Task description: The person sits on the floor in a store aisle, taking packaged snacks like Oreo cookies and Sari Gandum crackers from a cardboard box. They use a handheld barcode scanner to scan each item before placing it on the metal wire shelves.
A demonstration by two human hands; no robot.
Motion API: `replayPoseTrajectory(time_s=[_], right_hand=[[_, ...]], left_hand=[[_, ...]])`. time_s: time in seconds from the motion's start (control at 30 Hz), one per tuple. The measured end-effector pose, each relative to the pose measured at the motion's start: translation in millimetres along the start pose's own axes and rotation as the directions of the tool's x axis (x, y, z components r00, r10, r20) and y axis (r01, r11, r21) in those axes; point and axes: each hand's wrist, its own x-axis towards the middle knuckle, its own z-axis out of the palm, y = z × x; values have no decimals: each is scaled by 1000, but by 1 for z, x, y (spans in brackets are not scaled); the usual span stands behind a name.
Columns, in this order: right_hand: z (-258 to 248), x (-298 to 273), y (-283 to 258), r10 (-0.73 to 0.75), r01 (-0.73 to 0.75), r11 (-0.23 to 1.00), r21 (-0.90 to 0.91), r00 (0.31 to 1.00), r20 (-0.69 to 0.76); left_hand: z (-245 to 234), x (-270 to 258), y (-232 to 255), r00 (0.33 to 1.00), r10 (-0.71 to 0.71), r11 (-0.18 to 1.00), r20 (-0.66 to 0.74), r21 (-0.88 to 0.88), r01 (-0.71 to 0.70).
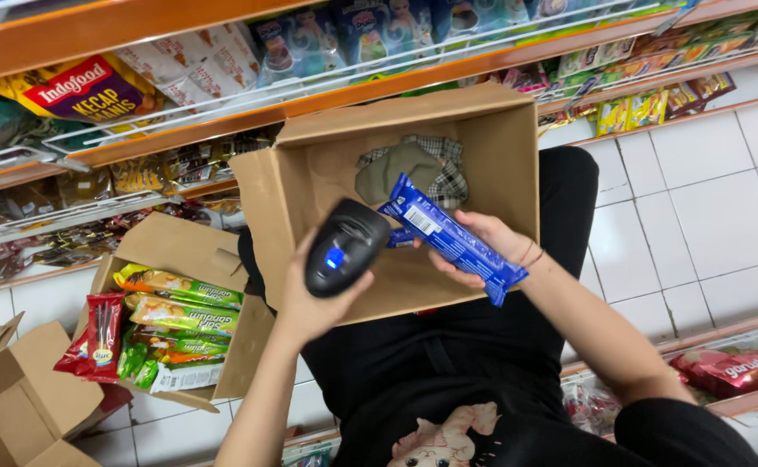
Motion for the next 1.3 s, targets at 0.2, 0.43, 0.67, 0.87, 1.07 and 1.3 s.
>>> replayPoseTrajectory(time_s=[0.2,0.43,0.67,0.87,1.07,1.3], right_hand=[[-7,-23,16,-62,64,997,49,996,-60],[-7,-44,22,-124,126,992,24,991,-57],[-4,-58,27,-79,88,994,64,989,-124],[-1,-64,28,-133,139,989,54,986,-102],[1,-64,25,-177,180,984,13,976,-129],[0,-66,29,-343,350,935,49,933,-107]], left_hand=[[22,-24,43,967,166,971,192,140,-195],[43,-38,40,957,122,983,264,103,-154],[54,-39,42,948,92,987,305,95,-127],[58,-32,46,937,120,983,329,94,-159],[60,-31,46,921,218,966,322,66,-252],[58,-26,44,933,156,978,323,83,-192]])
